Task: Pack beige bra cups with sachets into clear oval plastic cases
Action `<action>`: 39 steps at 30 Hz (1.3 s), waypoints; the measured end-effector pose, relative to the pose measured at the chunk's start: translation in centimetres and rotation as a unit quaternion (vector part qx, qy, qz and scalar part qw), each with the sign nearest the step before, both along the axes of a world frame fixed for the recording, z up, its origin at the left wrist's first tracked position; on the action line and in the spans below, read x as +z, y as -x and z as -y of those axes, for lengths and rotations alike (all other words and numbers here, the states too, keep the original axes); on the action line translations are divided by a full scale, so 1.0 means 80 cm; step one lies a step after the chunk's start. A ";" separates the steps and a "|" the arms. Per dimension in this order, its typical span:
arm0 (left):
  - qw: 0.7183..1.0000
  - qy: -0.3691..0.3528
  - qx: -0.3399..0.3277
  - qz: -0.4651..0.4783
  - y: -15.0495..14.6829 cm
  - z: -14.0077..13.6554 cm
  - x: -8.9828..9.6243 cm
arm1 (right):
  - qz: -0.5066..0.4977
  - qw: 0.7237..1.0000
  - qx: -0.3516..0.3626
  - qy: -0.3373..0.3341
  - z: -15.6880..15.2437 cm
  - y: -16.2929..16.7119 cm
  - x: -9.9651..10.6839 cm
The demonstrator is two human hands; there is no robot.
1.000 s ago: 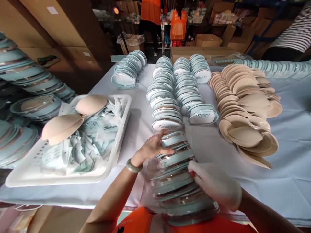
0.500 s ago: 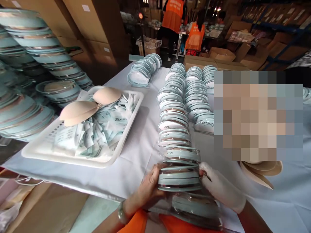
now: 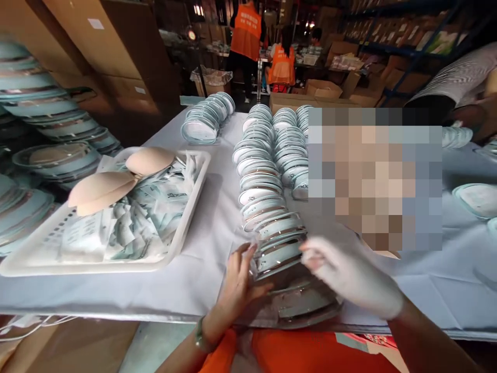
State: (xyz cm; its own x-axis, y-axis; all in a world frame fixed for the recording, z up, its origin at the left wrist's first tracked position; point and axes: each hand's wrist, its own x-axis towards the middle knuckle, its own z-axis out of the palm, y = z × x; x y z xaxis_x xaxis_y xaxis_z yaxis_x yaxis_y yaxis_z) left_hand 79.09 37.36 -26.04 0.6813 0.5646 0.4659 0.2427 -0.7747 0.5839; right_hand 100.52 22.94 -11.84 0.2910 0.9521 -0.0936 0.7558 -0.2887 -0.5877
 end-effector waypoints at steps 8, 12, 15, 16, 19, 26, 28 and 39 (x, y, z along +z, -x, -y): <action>0.990 0.054 -0.132 -0.016 0.006 0.083 -0.019 | -0.379 0.871 -0.305 -0.067 0.119 -0.007 -0.143; 0.984 0.150 -0.099 -0.017 -0.013 0.095 -0.027 | -0.369 0.880 -0.284 -0.095 0.099 -0.001 -0.160; 0.979 0.167 -0.117 0.001 -0.011 0.089 -0.025 | -0.447 0.864 -0.210 -0.093 0.091 -0.013 -0.154; 0.980 0.167 -0.110 0.006 -0.008 0.087 -0.025 | -0.470 0.858 -0.191 -0.079 0.090 -0.017 -0.150; 0.984 0.160 -0.084 0.006 0.000 0.086 -0.025 | -0.471 0.866 -0.168 -0.016 0.085 -0.025 -0.127; 0.991 0.071 -0.096 -0.064 0.007 0.089 -0.007 | -0.138 0.980 -0.027 0.140 0.042 0.048 -0.036; 0.990 0.034 -0.112 -0.077 0.004 0.086 -0.003 | -0.032 0.994 0.054 0.087 0.023 0.085 -0.027; 0.999 -0.046 0.007 -0.008 0.011 0.067 -0.013 | -0.114 0.960 -0.104 -0.235 -0.068 -0.076 -0.081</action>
